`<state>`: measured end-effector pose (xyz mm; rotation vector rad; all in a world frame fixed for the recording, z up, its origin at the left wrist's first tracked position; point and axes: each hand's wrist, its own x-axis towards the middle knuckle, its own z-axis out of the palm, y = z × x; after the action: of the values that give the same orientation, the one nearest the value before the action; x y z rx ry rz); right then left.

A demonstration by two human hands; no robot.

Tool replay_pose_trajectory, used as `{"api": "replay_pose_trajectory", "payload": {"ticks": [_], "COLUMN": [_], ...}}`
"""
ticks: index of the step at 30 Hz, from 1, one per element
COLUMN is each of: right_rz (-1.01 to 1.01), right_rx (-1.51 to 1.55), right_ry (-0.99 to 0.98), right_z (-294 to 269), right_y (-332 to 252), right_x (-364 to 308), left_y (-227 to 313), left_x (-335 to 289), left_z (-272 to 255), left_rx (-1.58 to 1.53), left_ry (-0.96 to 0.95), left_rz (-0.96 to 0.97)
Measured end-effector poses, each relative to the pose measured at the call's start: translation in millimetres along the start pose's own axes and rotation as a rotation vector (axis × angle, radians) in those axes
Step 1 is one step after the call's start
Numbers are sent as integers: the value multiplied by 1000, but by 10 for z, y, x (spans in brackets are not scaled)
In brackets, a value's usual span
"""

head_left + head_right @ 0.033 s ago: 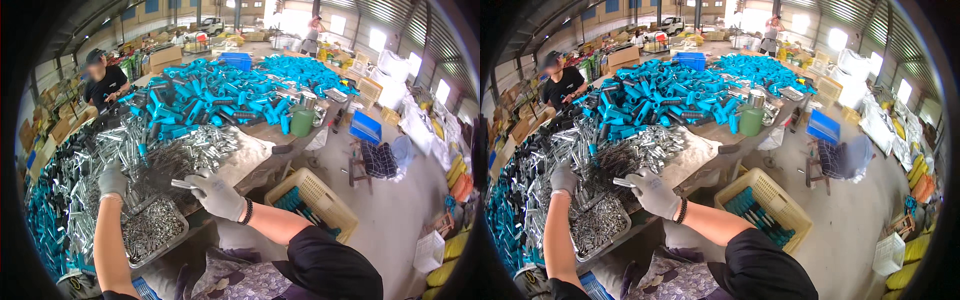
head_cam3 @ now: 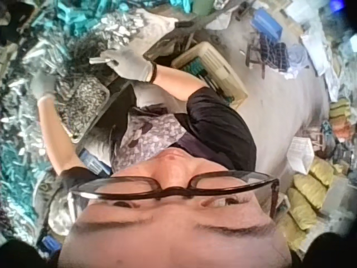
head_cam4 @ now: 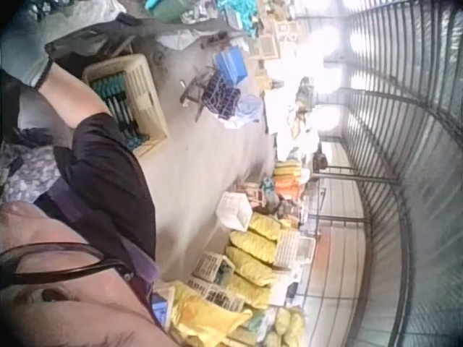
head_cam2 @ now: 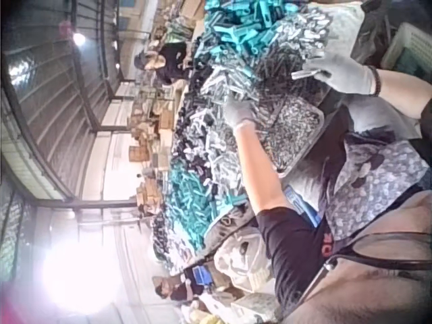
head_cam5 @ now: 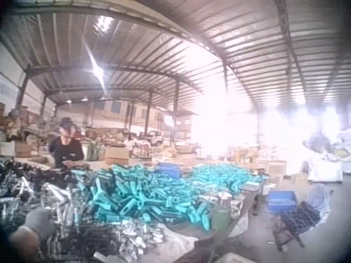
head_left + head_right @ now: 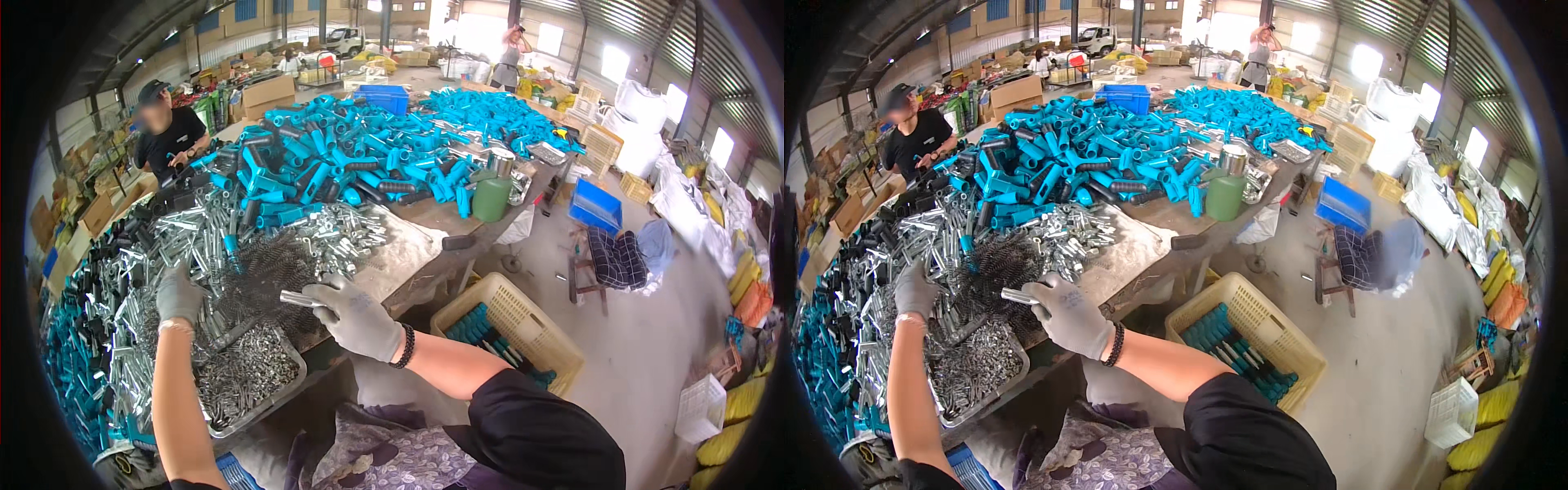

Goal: The person assembles tools by inserting metal rods, springs, and pins into plastic handles by hand. They place the completed tool into a plastic crate and assemble another tool using components from the table.

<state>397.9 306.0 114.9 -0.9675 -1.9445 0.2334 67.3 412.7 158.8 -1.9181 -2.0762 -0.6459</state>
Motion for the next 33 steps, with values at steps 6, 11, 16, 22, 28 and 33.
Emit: {"api": "replay_pose_trajectory", "payload": {"ticks": [6, 11, 16, 22, 28, 33], "right_rz": [-76, -232, -388, -468, -429, -384], "right_rx": [452, 663, 521, 239, 112, -24], "right_ry": [100, -62, -425, -685, -676, -789], "right_z": [-171, -30, 76, 410, 388, 323], "right_y": [-429, -821, -869, -815, -865, -807], "right_x": [-193, -438, -765, -1241, -1287, -1329], "left_y": [652, 609, 428, 281, 405, 362], "left_x": [-1149, -2640, -3035, -3384, -3306, -3351], "left_z": [-848, -716, -797, -399, -384, -259], "left_rx": [-1242, -1372, -867, -610, -489, -529], "left_ry": [59, -198, -518, -650, -718, -694], "left_rz": [-42, 72, 98, 209, 237, 305]}}
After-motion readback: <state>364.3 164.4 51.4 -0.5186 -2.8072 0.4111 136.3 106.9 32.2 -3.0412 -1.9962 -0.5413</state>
